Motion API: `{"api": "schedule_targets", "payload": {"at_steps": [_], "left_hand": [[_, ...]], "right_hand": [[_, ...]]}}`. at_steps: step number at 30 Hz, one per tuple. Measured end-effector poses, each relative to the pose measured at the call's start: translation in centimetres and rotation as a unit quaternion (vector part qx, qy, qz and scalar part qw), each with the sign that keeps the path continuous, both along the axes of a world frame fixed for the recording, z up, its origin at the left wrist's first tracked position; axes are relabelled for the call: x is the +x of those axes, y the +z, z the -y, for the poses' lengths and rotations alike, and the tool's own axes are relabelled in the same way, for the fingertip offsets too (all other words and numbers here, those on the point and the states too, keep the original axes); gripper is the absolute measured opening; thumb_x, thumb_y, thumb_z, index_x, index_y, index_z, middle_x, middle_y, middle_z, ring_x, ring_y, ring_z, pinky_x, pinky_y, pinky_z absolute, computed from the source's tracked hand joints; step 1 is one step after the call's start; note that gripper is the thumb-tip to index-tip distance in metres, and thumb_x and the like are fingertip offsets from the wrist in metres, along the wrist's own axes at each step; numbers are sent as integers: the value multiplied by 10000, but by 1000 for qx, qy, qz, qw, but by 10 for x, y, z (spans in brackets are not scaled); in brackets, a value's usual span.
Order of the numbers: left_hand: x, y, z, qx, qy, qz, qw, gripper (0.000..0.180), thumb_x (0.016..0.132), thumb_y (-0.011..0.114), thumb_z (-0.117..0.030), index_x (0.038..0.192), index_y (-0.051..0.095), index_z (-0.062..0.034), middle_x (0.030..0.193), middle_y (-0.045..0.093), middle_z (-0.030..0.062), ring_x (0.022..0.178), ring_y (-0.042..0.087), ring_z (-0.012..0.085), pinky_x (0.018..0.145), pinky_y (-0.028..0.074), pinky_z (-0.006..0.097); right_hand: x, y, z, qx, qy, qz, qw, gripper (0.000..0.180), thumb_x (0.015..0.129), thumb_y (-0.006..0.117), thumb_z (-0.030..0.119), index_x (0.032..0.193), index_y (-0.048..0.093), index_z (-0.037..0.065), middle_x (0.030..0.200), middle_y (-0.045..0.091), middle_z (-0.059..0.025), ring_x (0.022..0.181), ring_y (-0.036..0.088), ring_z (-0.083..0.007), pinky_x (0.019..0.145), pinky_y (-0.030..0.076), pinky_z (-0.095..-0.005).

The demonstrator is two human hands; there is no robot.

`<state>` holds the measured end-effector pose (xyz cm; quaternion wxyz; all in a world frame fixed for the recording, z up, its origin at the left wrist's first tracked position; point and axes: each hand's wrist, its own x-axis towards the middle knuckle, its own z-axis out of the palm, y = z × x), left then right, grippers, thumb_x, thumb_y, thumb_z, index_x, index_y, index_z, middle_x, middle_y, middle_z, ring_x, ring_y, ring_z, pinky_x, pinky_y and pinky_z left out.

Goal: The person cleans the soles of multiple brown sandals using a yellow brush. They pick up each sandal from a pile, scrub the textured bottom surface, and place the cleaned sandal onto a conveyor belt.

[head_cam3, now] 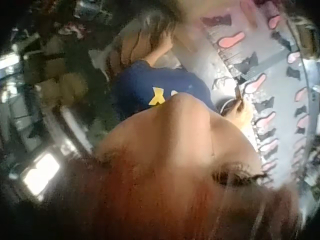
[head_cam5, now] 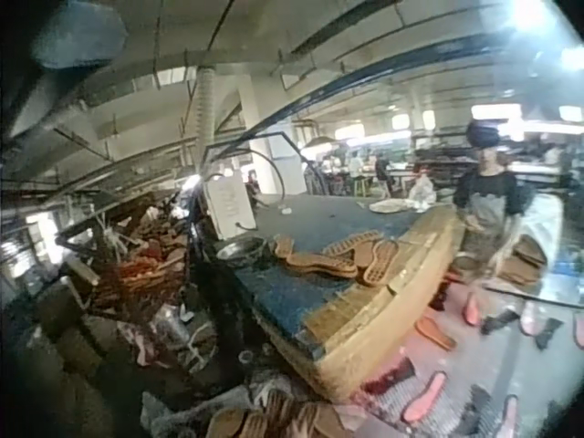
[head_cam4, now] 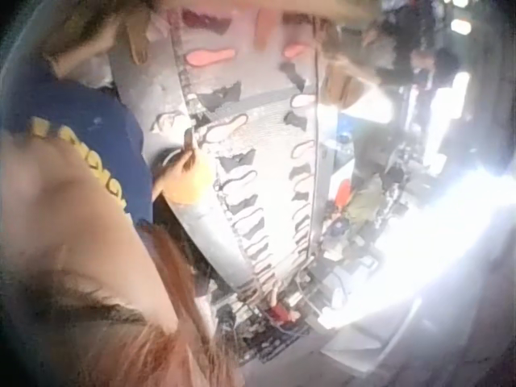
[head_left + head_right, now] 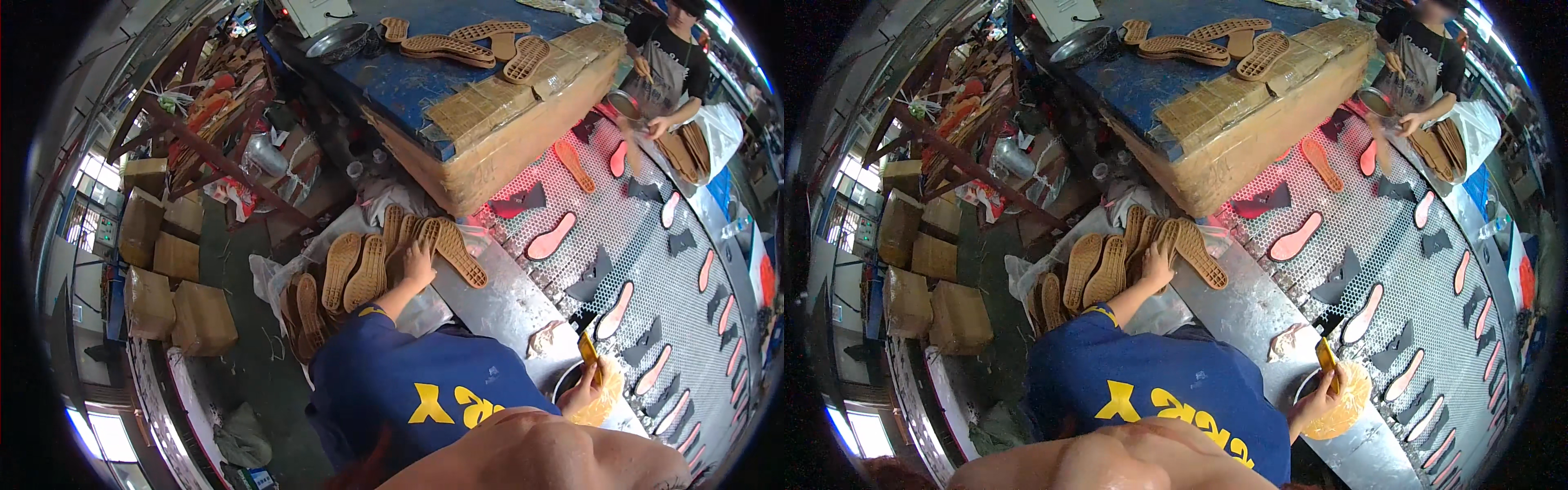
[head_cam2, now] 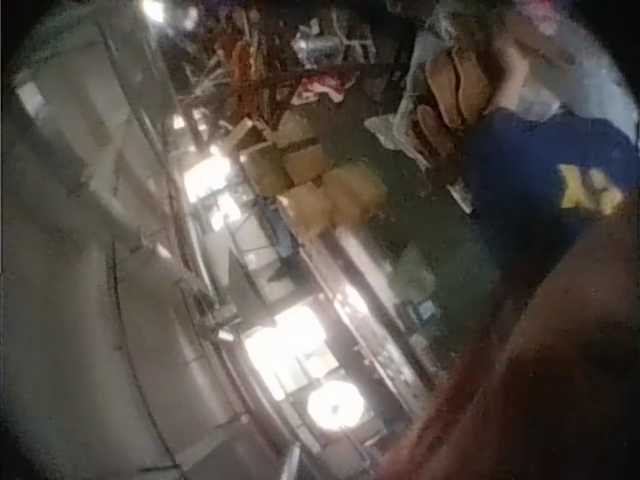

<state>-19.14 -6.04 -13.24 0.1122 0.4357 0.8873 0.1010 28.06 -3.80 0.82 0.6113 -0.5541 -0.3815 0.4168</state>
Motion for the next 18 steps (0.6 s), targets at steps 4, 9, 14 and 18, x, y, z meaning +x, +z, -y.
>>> {"api": "schedule_targets", "payload": {"at_steps": [4,9,14,18], "left_hand": [[49,55,-49,79,-125,20,989,834,641,750,-158,1384,377,-91,1290,441,217,1173,437,413,1019,350,479],[114,77,-75,131,-461,185,858,864,644,769,-138,1409,369,-98,1284,471,180,1205,431,392,1046,330,483],[95,-12,-68,-44,-481,-45,875,858,745,728,-184,1473,280,-115,1476,309,184,1385,253,408,1131,202,535],[115,-58,-54,71,-340,48,936,920,737,735,-214,1491,219,-108,1499,217,220,1374,242,416,1127,195,548]], "right_hand": [[9,-14,22,33,-27,64,997,178,952,561,51,1114,603,-8,1068,616,-71,976,589,-159,850,491,-280],[19,-38,33,10,-76,59,995,186,950,596,110,1099,623,2,1005,633,-65,897,597,-135,802,485,-261],[17,-40,41,-41,-82,83,992,180,934,615,112,1054,647,-19,1012,646,-88,946,614,-176,850,489,-293],[17,-58,51,-34,-126,40,991,190,934,624,117,1076,643,-7,992,651,-70,907,603,-134,798,479,-260]]}}
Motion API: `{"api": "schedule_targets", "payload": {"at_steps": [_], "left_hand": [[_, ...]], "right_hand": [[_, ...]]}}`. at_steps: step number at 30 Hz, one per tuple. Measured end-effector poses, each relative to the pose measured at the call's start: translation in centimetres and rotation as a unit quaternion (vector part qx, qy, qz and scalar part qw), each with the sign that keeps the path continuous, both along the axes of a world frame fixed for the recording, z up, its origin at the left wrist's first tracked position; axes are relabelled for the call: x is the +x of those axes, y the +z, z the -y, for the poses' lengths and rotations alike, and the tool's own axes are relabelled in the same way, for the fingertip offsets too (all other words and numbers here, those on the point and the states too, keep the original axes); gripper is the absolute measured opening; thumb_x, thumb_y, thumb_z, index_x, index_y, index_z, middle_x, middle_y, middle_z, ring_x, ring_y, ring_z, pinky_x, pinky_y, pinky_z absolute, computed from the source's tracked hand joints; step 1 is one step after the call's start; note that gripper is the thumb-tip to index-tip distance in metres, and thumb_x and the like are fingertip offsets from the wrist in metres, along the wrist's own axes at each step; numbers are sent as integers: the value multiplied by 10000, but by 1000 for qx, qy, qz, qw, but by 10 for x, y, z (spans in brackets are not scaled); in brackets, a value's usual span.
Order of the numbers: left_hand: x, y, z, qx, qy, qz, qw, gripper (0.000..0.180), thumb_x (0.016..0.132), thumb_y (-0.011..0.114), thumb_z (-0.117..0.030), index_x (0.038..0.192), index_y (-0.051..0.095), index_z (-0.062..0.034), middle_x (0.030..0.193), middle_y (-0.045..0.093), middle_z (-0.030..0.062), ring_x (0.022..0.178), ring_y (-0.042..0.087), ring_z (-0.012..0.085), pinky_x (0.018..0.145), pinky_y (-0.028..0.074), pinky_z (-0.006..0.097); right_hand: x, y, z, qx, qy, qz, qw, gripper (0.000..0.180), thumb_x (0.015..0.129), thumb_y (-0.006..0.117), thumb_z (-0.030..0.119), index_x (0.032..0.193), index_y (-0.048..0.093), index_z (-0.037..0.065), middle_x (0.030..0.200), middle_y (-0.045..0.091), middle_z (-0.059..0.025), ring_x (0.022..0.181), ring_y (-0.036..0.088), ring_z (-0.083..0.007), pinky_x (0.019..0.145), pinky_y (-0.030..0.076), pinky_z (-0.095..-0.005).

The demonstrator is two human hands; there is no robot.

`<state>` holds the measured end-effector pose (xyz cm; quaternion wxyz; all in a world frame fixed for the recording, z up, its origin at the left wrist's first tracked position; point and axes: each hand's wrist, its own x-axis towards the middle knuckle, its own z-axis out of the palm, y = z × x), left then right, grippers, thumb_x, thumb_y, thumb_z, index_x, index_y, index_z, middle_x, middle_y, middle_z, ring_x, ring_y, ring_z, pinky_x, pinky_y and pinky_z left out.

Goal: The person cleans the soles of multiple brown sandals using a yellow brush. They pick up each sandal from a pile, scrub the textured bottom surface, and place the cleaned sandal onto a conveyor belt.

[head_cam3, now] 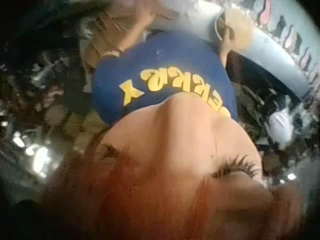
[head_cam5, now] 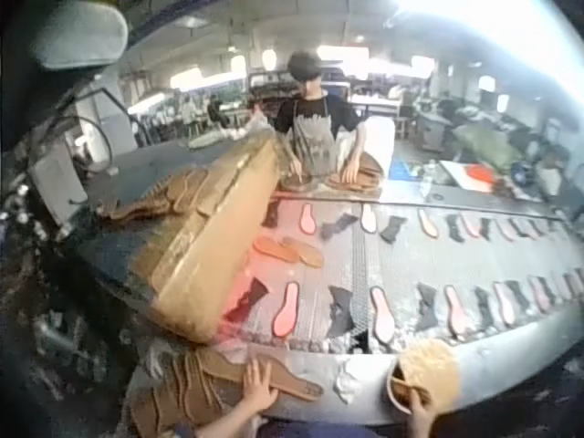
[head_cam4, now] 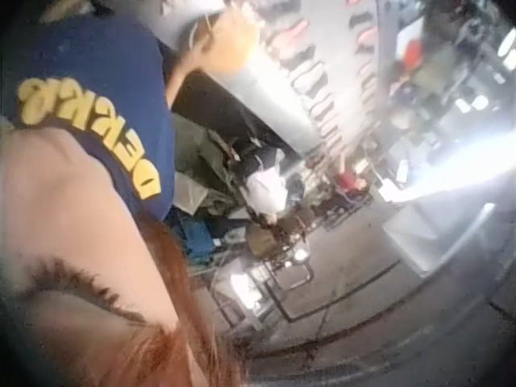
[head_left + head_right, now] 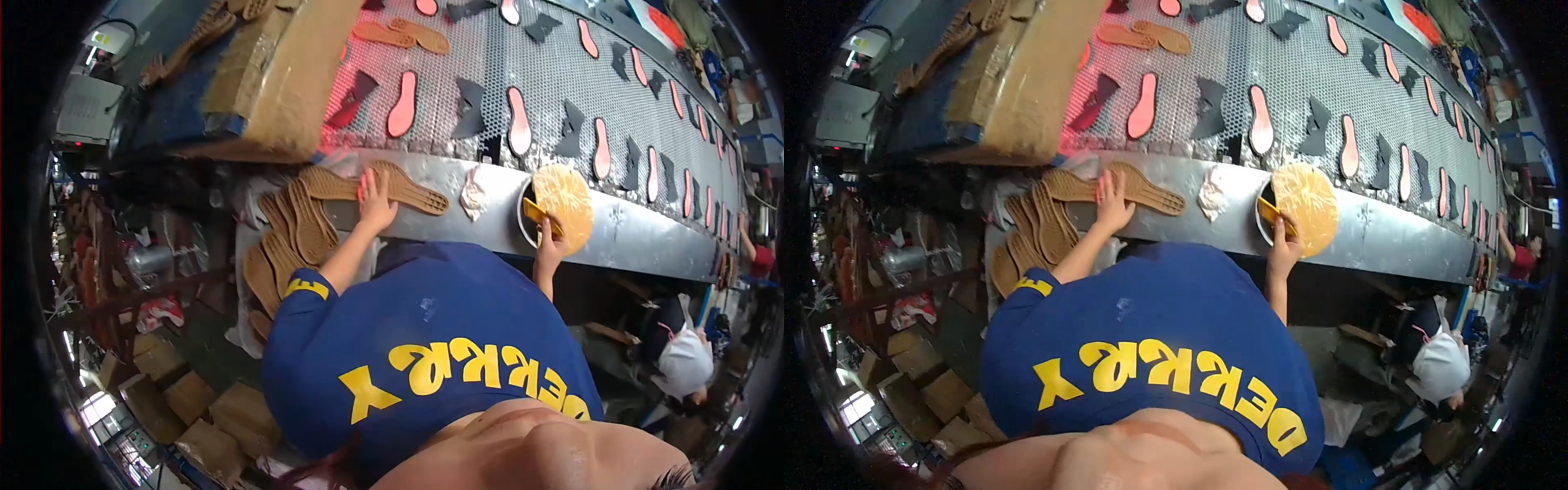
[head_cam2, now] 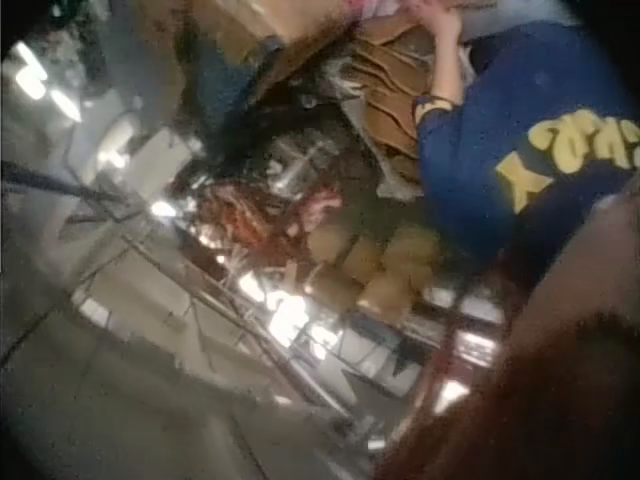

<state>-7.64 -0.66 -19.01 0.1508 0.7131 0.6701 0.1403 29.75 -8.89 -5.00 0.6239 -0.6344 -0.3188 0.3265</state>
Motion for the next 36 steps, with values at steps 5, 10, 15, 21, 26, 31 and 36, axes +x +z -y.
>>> {"api": "schedule_targets", "payload": {"at_steps": [5,10,15,21,26,31,36], "left_hand": [[-4,-39,-7,-225,308,398,834,674,760,723,-207,1315,387,-26,1237,470,214,952,554,331,669,485,431],[31,6,-9,-107,324,271,900,762,726,783,-224,1249,295,39,1222,433,222,1104,469,351,906,462,570],[23,-12,-47,-421,508,557,505,611,869,663,-191,1387,340,-191,1421,349,146,1259,426,375,961,361,663],[24,-82,-49,-311,405,662,549,397,978,441,-138,1365,362,-173,1403,434,74,1244,472,294,986,328,654],[51,33,-46,-192,333,650,655,352,993,419,-154,1340,363,-156,1391,428,70,1221,481,291,878,443,615],[56,118,-52,-91,149,665,726,359,1014,391,-170,1363,355,-94,1303,506,103,1189,512,257,926,482,469],[64,158,-70,-232,19,811,536,459,1034,257,-298,1377,372,-17,1193,580,182,1026,619,288,872,540,418]], "right_hand": [[-2,-38,11,-78,-65,119,988,156,913,636,108,1034,674,16,967,666,-93,849,630,-162,743,501,-266],[11,-68,4,-83,-57,287,953,130,877,661,107,991,691,49,880,639,-134,783,633,-248,710,509,-336],[10,-86,-6,-68,-35,492,867,142,818,672,61,952,702,97,774,556,-119,691,568,-289,627,464,-383],[4,-104,-9,-135,-24,554,821,137,807,670,55,934,710,83,814,580,-131,759,591,-310,664,472,-392],[12,-101,-9,-115,-94,192,970,139,853,681,103,981,702,54,796,633,-69,720,603,-198,664,483,-324],[43,-113,-13,-90,-108,-161,977,170,882,673,110,1026,684,22,729,620,-28,637,562,-102,598,485,-274],[56,-80,-30,20,-126,-555,822,260,904,596,57,1158,547,23,857,541,-54,662,515,-143,601,462,-276]]}}
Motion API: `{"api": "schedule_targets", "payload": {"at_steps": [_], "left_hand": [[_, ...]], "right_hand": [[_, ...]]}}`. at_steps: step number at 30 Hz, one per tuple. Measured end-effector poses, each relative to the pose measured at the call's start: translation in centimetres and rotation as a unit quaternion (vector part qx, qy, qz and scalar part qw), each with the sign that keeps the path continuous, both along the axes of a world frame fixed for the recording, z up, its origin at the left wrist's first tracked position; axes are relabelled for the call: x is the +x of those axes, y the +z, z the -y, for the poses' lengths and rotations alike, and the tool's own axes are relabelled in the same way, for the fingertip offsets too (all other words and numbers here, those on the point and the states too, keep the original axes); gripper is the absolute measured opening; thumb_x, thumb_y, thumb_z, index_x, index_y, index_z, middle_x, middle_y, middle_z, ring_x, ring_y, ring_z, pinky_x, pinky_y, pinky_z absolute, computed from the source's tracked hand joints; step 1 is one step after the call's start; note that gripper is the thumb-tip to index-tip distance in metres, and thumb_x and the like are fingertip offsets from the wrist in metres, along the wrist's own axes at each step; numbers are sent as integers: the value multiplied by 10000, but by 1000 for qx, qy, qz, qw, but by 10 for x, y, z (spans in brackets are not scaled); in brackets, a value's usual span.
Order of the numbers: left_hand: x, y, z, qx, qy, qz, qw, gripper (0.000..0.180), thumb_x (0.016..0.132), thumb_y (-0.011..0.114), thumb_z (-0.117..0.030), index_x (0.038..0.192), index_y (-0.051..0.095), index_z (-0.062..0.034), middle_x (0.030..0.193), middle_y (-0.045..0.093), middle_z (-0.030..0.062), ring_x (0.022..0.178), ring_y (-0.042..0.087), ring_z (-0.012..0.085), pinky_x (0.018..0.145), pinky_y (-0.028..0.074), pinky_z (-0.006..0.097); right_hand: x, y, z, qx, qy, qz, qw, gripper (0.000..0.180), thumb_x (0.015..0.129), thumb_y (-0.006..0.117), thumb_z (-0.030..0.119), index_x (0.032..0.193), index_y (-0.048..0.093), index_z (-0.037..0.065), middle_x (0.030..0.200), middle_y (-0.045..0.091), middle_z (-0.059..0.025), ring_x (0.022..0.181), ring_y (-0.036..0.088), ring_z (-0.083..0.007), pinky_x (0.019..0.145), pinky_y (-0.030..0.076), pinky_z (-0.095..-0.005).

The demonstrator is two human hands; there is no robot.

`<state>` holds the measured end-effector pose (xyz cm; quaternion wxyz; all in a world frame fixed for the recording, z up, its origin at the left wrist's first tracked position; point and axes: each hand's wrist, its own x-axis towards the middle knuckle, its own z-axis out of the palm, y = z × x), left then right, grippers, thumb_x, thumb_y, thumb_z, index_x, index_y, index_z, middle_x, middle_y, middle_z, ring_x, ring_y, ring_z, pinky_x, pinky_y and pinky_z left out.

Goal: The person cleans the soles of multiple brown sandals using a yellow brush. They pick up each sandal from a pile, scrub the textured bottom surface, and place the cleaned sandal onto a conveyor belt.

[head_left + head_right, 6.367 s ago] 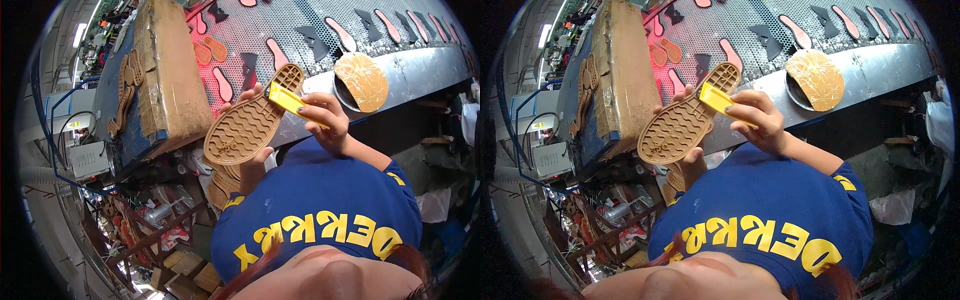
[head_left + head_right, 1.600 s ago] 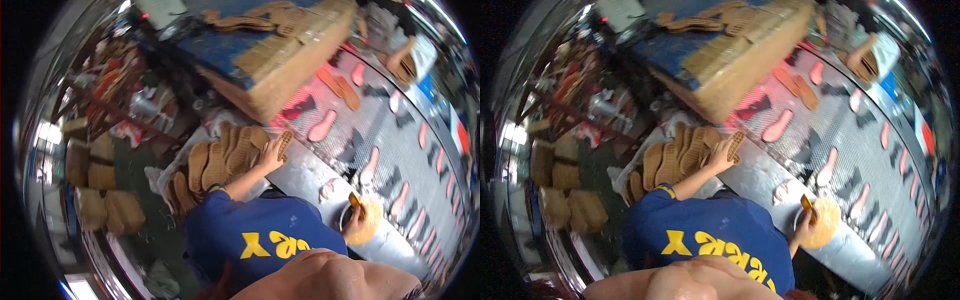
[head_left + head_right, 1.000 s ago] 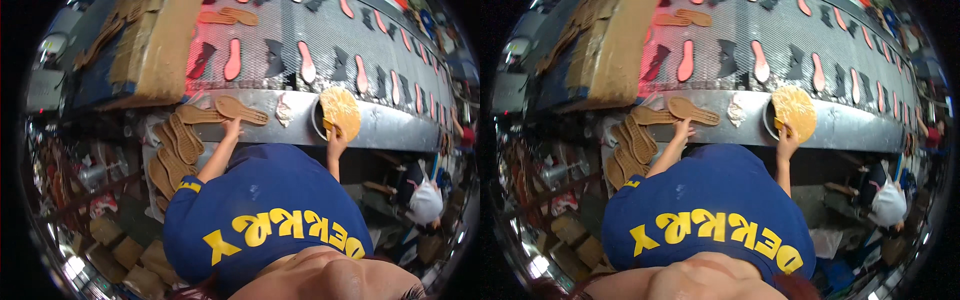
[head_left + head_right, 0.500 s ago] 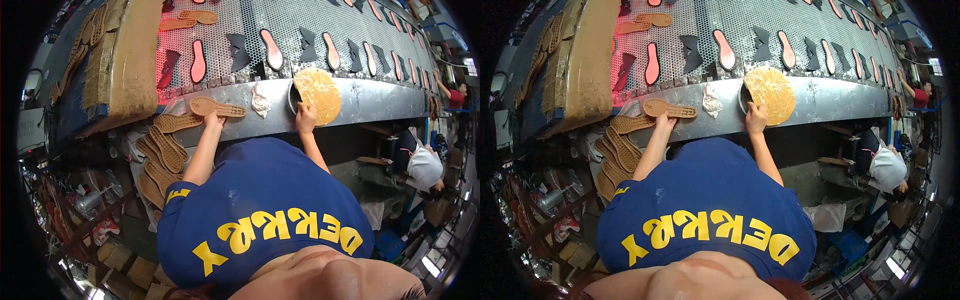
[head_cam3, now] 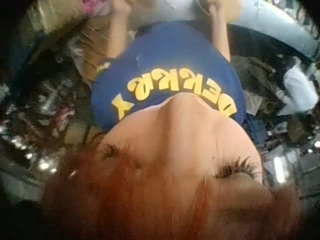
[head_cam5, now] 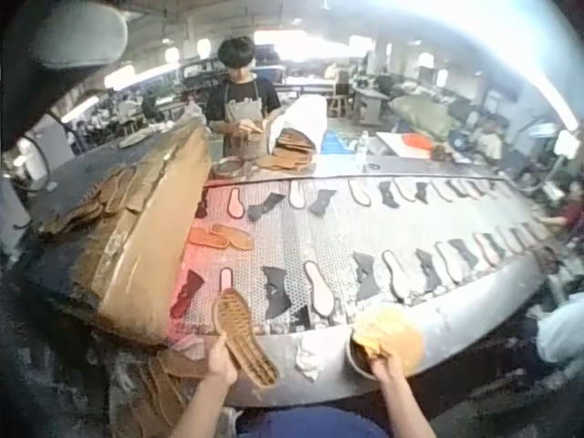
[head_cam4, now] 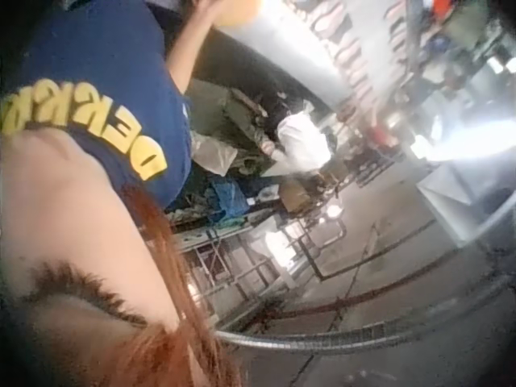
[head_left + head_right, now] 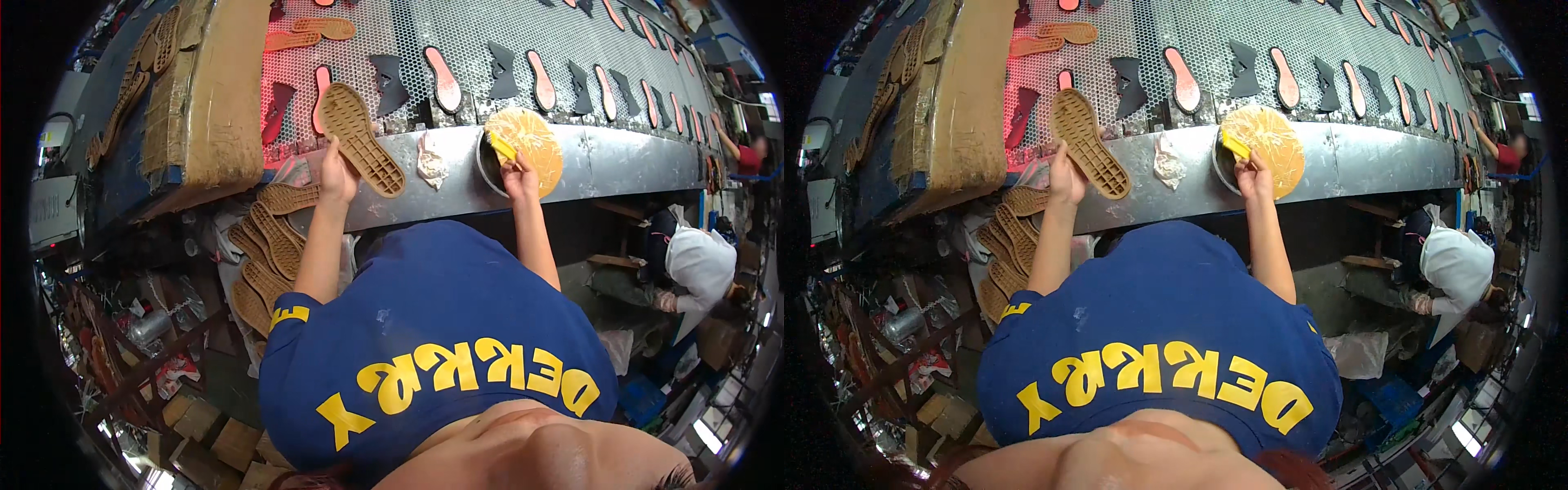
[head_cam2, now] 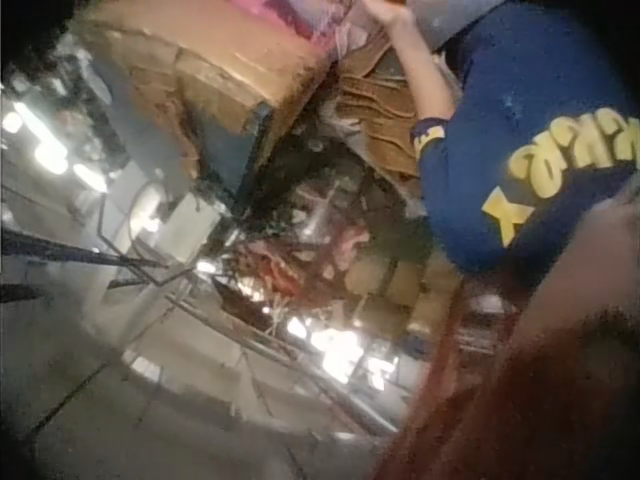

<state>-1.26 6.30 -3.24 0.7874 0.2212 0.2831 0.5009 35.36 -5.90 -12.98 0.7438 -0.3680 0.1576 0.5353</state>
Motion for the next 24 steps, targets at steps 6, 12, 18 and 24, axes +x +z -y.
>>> {"api": "schedule_targets", "payload": {"at_steps": [6,12,18,24], "left_hand": [[14,6,0,-101,-162,291,938,608,1010,236,-428,1360,396,43,1173,571,228,1054,584,363,881,525,500],[56,72,17,-33,-148,86,985,598,987,166,-370,1292,456,55,1091,625,242,779,669,257,610,598,343],[61,98,35,82,-173,87,978,667,1006,152,-470,1329,439,38,1114,621,224,799,664,216,634,582,323],[57,101,43,48,-184,103,976,665,998,196,-522,1314,469,-5,1077,650,159,833,672,245,706,570,356]], "right_hand": [[-8,82,-24,181,16,50,982,173,928,575,77,1079,538,2,954,605,-134,701,552,-164,634,477,-288],[-75,216,-39,295,-12,418,859,226,998,506,235,1051,532,17,1095,616,-180,936,613,-229,825,517,-343],[-114,242,-41,212,-47,823,525,360,950,574,347,1064,637,11,1112,600,-172,1009,616,-298,839,517,-371],[-138,240,-52,258,-13,824,504,323,873,674,230,1107,655,7,1142,550,-149,1011,624,-260,834,560,-336]]}}
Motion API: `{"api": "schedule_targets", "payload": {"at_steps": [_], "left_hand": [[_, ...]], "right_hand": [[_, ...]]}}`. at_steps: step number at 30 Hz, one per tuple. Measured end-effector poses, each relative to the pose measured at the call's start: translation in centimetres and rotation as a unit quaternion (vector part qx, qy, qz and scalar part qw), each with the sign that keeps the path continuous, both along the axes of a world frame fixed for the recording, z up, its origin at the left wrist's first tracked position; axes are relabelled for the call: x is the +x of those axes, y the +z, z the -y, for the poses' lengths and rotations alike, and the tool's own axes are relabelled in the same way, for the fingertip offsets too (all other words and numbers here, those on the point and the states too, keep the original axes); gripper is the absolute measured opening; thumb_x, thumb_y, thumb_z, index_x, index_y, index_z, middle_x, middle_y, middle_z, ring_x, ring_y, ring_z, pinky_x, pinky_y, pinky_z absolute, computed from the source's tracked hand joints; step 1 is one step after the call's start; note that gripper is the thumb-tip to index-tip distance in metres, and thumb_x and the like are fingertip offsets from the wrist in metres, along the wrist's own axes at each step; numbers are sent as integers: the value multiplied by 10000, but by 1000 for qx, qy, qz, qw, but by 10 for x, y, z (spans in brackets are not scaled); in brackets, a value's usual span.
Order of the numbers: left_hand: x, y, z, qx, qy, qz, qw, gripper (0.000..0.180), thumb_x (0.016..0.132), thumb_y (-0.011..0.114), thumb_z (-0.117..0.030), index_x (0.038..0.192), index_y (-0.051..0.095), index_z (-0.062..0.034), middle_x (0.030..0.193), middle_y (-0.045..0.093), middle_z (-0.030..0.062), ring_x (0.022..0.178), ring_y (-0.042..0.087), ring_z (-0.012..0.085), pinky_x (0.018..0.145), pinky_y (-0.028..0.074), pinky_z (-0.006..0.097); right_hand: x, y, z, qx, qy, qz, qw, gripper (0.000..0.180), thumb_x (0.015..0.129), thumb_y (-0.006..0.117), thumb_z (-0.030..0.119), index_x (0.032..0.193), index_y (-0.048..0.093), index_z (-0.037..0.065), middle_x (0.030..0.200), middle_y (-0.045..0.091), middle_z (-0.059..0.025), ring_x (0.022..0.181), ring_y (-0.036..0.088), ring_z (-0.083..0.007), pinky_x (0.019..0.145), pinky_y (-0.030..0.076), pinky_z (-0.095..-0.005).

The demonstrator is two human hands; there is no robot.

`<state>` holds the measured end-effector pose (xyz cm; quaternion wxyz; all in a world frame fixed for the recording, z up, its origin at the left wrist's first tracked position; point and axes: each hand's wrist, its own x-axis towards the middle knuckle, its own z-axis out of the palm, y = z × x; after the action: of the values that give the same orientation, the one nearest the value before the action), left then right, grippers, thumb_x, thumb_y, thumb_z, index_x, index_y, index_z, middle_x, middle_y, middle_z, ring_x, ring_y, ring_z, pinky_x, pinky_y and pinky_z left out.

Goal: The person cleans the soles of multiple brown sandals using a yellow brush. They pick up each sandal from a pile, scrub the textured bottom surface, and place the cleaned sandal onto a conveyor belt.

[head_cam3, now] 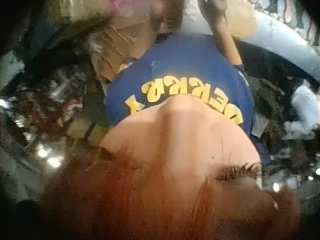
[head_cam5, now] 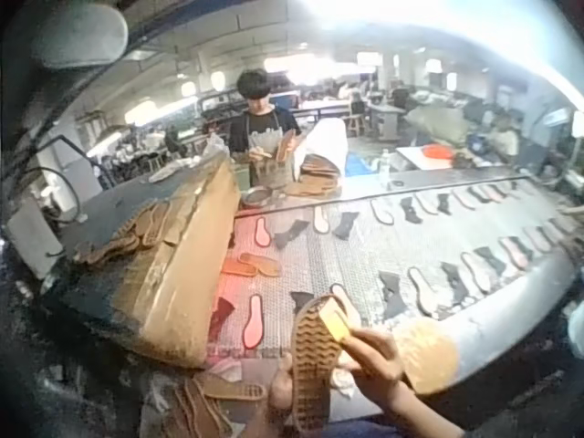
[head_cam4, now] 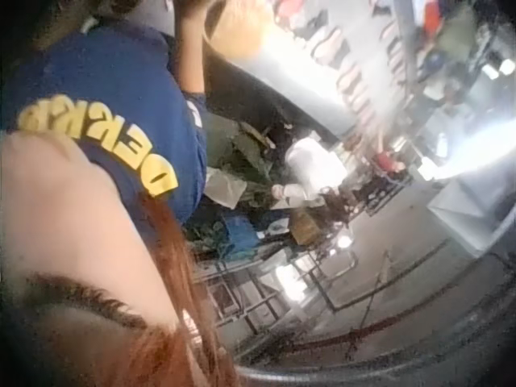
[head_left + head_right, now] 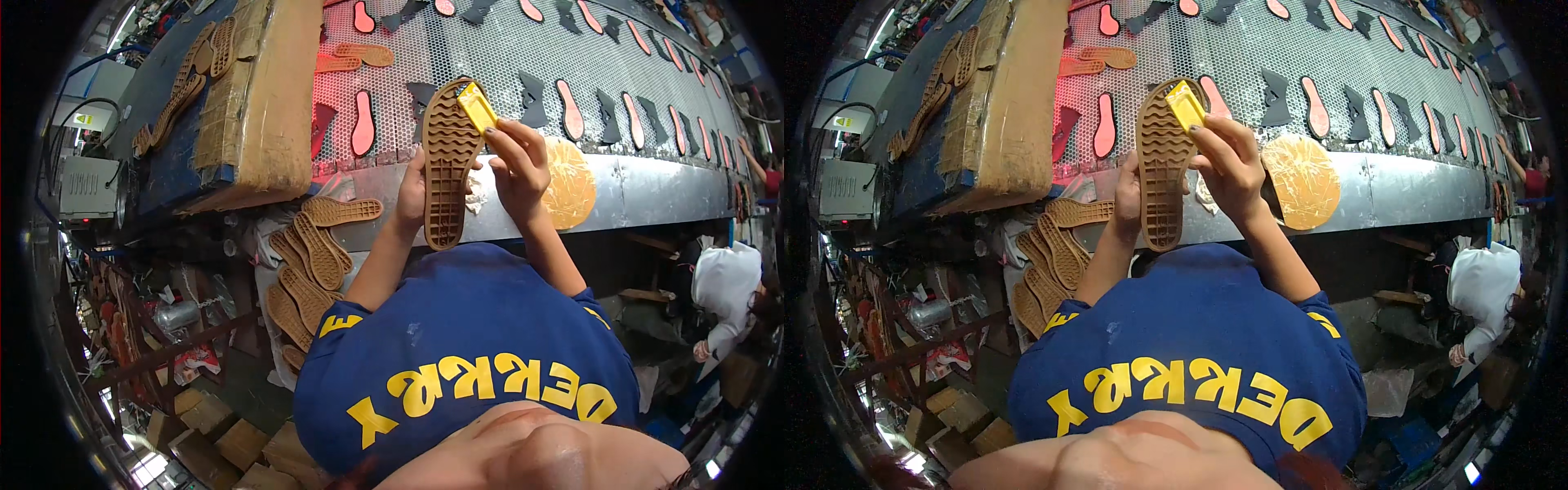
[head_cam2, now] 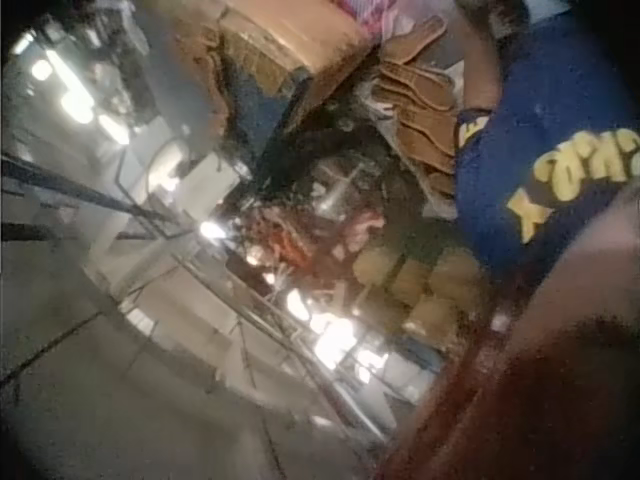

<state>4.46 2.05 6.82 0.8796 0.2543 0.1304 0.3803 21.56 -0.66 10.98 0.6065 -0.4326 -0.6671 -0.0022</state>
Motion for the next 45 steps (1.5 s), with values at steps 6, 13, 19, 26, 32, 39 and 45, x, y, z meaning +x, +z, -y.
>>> {"api": "schedule_targets", "payload": {"at_steps": [6,13,19,26,32,39,45], "left_hand": [[-3,2,7,58,2,-26,998,676,1001,180,-548,1335,454,-28,1130,624,151,837,655,184,707,572,317],[-3,-12,6,1,8,25,1000,654,1003,209,-549,1312,469,-35,1095,622,112,879,630,178,738,544,320],[-8,-6,6,-23,12,-2,1000,659,1001,204,-560,1312,462,-40,1085,609,98,892,618,193,742,529,329],[-6,17,7,-68,51,-49,995,763,967,133,-645,1254,515,-51,992,621,61,822,609,149,677,522,279],[-2,24,3,-112,39,5,993,805,951,139,-670,1328,461,-37,1124,618,118,984,618,220,813,532,331],[-8,-8,-17,-35,-9,54,998,905,923,93,-706,1337,436,22,1093,620,224,841,659,278,708,576,382],[-12,-13,-25,-50,0,17,999,924,917,82,-712,1305,467,33,1073,625,211,772,651,247,614,578,353]], "right_hand": [[-5,-12,-4,-5,-12,15,1000,347,859,689,243,1109,658,6,1143,549,-148,1005,625,-256,827,563,-334],[-9,-9,-2,-20,7,57,998,347,887,651,252,1122,643,-3,1152,539,-152,1033,617,-263,839,564,-343],[-6,-10,2,-51,65,80,993,352,839,695,220,1131,619,37,1172,556,-144,1059,599,-305,869,532,-366],[-2,-1,16,-88,137,123,979,383,802,703,171,1143,583,43,1189,547,-138,1093,582,-299,901,526,-380],[1,-3,29,-112,175,136,969,405,772,711,123,1144,573,45,1198,541,-145,1089,583,-312,896,527,-389],[-1,-5,47,-129,234,147,952,433,737,719,89,1139,565,44,1190,539,-143,1018,610,-328,837,541,-404],[-2,-9,60,-157,286,152,933,435,745,720,97,1144,557,44,1198,534,-147,968,617,-334,788,541,-405]]}}
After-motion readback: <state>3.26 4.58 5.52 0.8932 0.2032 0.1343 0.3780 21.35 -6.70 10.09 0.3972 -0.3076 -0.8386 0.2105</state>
